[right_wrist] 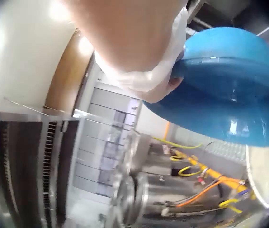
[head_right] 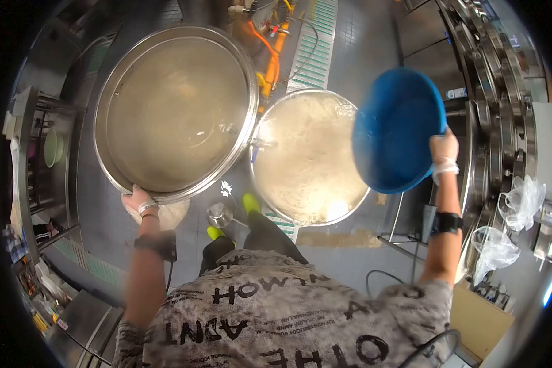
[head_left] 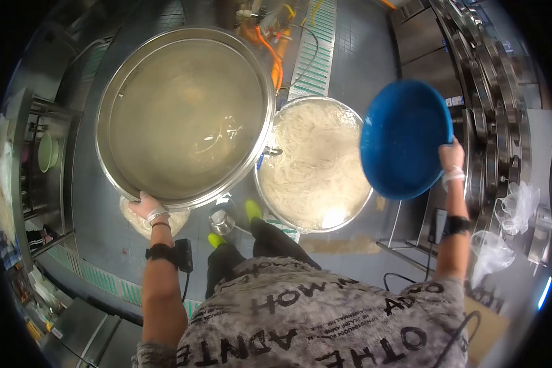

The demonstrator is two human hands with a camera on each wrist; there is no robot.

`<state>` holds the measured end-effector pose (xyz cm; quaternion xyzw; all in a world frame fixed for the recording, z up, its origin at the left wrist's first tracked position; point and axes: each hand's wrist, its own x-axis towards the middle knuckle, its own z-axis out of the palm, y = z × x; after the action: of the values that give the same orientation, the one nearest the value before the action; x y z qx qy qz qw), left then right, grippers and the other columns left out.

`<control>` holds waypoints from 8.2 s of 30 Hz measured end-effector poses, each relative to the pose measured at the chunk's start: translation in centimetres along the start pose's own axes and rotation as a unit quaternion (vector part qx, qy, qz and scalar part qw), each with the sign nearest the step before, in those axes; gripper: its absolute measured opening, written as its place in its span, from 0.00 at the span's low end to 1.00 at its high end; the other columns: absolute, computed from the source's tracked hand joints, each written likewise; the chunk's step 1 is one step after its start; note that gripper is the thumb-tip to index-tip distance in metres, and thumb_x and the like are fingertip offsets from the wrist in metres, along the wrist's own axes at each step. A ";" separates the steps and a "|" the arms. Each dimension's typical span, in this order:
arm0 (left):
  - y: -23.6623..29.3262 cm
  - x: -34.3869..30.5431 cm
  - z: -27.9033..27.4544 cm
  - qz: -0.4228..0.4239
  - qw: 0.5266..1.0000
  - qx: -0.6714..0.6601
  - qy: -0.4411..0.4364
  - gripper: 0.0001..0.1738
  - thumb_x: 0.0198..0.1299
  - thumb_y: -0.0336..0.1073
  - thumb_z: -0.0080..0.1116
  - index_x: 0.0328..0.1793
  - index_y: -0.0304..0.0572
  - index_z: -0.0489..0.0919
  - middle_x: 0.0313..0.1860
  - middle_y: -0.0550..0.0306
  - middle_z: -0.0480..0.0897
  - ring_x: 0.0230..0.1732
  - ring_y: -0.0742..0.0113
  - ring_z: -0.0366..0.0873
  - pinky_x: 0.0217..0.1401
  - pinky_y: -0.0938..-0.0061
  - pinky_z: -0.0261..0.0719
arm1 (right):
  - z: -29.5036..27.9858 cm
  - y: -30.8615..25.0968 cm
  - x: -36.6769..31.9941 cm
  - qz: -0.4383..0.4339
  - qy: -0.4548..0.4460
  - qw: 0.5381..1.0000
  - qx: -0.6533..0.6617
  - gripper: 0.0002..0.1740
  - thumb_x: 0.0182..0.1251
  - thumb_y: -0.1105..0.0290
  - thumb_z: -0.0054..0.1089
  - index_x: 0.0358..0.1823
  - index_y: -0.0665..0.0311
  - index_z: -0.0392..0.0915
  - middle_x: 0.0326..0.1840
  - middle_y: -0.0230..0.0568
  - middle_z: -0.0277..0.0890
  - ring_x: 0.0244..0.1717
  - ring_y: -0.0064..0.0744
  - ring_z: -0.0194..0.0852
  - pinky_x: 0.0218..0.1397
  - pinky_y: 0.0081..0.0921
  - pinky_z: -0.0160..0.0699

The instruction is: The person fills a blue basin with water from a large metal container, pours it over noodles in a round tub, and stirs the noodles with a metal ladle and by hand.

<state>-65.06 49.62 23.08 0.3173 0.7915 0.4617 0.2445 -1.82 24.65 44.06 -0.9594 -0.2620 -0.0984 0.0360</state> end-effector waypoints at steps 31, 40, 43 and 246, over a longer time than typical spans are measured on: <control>-2.3 -0.4 0.9 0.016 0.999 -0.027 0.024 0.30 0.51 0.25 0.51 0.60 0.25 0.55 0.55 0.35 0.61 0.58 0.45 0.59 0.63 0.63 0.53 | 13.9 -49.8 -18.0 -0.245 -0.255 0.934 0.049 0.39 0.53 0.69 0.46 0.67 0.61 0.41 0.53 0.68 0.61 0.45 0.52 0.73 0.48 0.34 0.72; -1.1 -1.1 0.3 -0.005 0.995 -0.101 -0.004 0.30 0.53 0.25 0.48 0.62 0.26 0.53 0.56 0.37 0.60 0.60 0.46 0.58 0.64 0.64 0.54 | 21.0 -49.5 -19.6 -0.345 -0.464 0.808 0.116 0.15 0.55 0.70 0.48 0.43 0.70 0.72 0.32 0.52 0.75 0.33 0.45 0.75 0.35 0.34 0.71; -1.5 -0.6 0.5 -0.014 0.995 -0.101 -0.010 0.29 0.54 0.24 0.48 0.62 0.26 0.52 0.57 0.37 0.60 0.59 0.47 0.59 0.64 0.64 0.55 | 16.6 -47.7 -20.1 -0.069 -0.508 0.792 0.331 0.10 0.51 0.77 0.50 0.36 0.68 0.74 0.27 0.50 0.73 0.20 0.39 0.75 0.24 0.30 0.72; -23.3 -50.6 34.5 -0.178 0.772 0.134 -0.595 0.09 0.47 0.28 0.48 0.30 0.24 0.69 0.17 0.45 0.72 0.18 0.54 0.74 0.18 0.62 0.72 | 36.3 10.4 -28.9 -0.044 -0.401 0.879 0.254 0.25 0.56 0.66 0.51 0.55 0.62 0.59 0.29 0.58 0.73 0.30 0.58 0.72 0.33 0.47 0.69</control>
<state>-13.63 23.98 -8.46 0.4112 0.5845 0.0183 0.6992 -14.75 5.77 2.34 -0.8620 -0.3122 0.3635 0.1655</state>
